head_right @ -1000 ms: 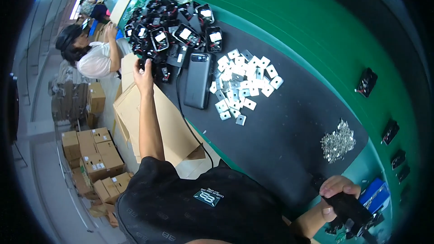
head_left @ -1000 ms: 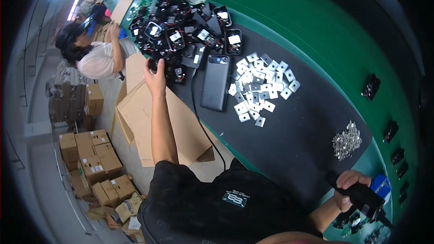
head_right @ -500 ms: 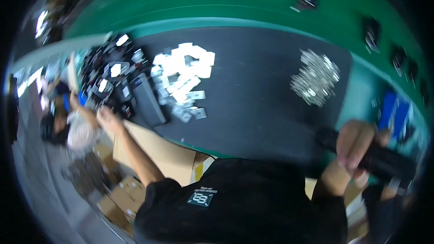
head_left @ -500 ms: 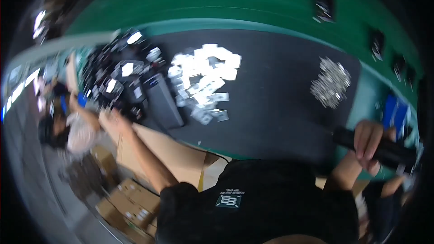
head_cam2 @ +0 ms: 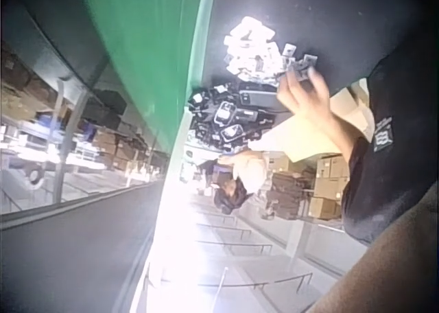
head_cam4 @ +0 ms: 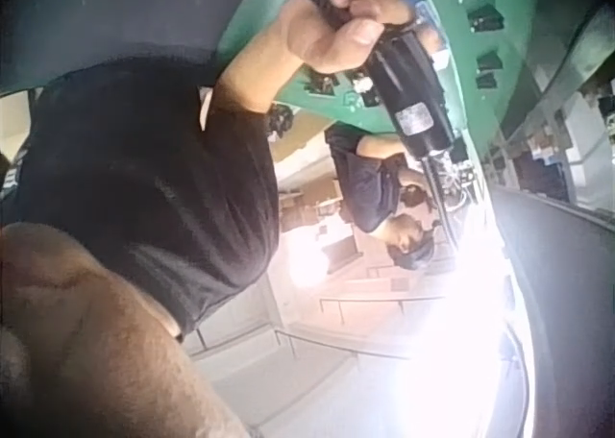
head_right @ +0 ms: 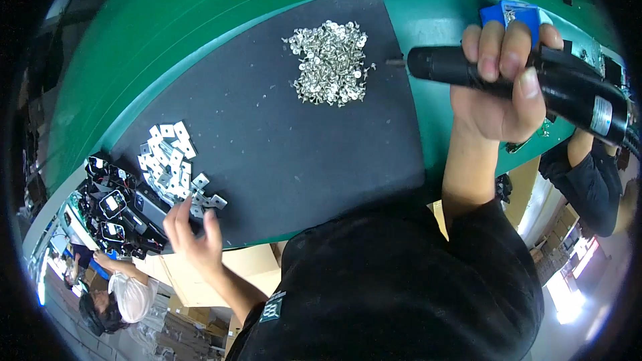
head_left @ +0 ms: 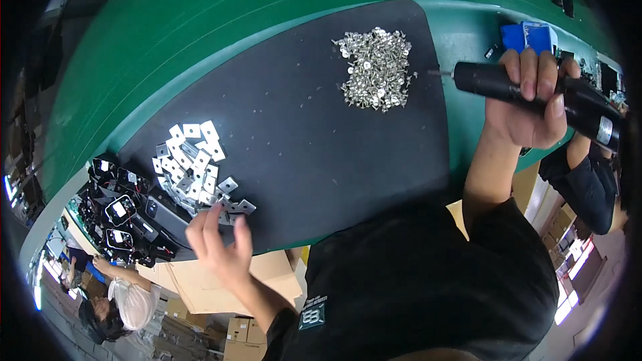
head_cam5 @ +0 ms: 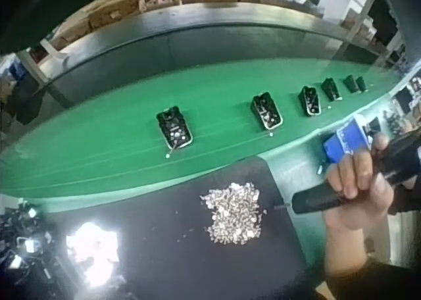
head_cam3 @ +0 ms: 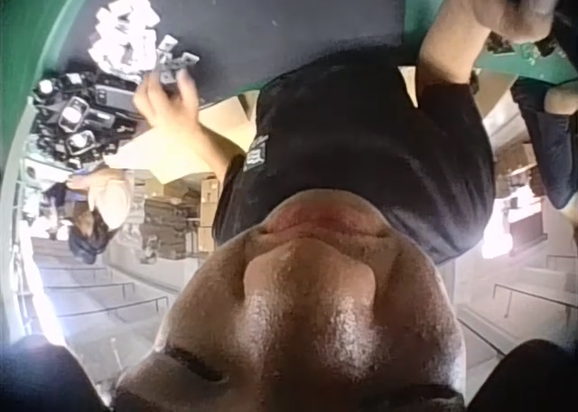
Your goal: The person assembles small electronic components, including a circuit board and screws, into an electronic housing using an electric screwdriver.
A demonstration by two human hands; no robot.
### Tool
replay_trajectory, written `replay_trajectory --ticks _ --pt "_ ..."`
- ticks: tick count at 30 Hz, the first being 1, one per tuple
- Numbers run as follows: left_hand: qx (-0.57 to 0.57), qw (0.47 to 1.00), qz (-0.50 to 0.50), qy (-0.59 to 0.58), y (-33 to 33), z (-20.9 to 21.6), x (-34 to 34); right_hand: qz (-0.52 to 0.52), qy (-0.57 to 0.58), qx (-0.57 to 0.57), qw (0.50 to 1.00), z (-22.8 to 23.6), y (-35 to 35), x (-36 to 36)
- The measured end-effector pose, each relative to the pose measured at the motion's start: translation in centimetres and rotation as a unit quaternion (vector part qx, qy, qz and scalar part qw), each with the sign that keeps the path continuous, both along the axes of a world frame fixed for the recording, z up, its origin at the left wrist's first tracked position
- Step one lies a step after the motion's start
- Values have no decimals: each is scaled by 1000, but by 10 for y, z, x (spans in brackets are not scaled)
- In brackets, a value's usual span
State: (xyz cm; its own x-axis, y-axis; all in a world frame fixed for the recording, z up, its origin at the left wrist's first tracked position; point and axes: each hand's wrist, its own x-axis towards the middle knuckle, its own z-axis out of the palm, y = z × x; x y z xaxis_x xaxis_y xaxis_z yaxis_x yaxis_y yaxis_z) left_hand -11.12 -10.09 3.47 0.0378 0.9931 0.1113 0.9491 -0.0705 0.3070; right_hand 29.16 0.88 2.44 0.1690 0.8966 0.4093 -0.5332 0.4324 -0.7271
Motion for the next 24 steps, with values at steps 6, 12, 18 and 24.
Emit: replay_trajectory --ticks 6,12,18,24 --pt "-136 989 28 52 -14 0 19 29 -13 31 999 -13 8 -1" --pt "-131 990 -34 33 -7 2 10 40 -19 48 998 -3 3 -2" --pt "-134 988 -57 -57 17 0 39 -10 19 -8 1000 15 -1 -11" --pt "-142 976 -41 -160 41 -13 63 42 97 -32 994 11 -17 -11"
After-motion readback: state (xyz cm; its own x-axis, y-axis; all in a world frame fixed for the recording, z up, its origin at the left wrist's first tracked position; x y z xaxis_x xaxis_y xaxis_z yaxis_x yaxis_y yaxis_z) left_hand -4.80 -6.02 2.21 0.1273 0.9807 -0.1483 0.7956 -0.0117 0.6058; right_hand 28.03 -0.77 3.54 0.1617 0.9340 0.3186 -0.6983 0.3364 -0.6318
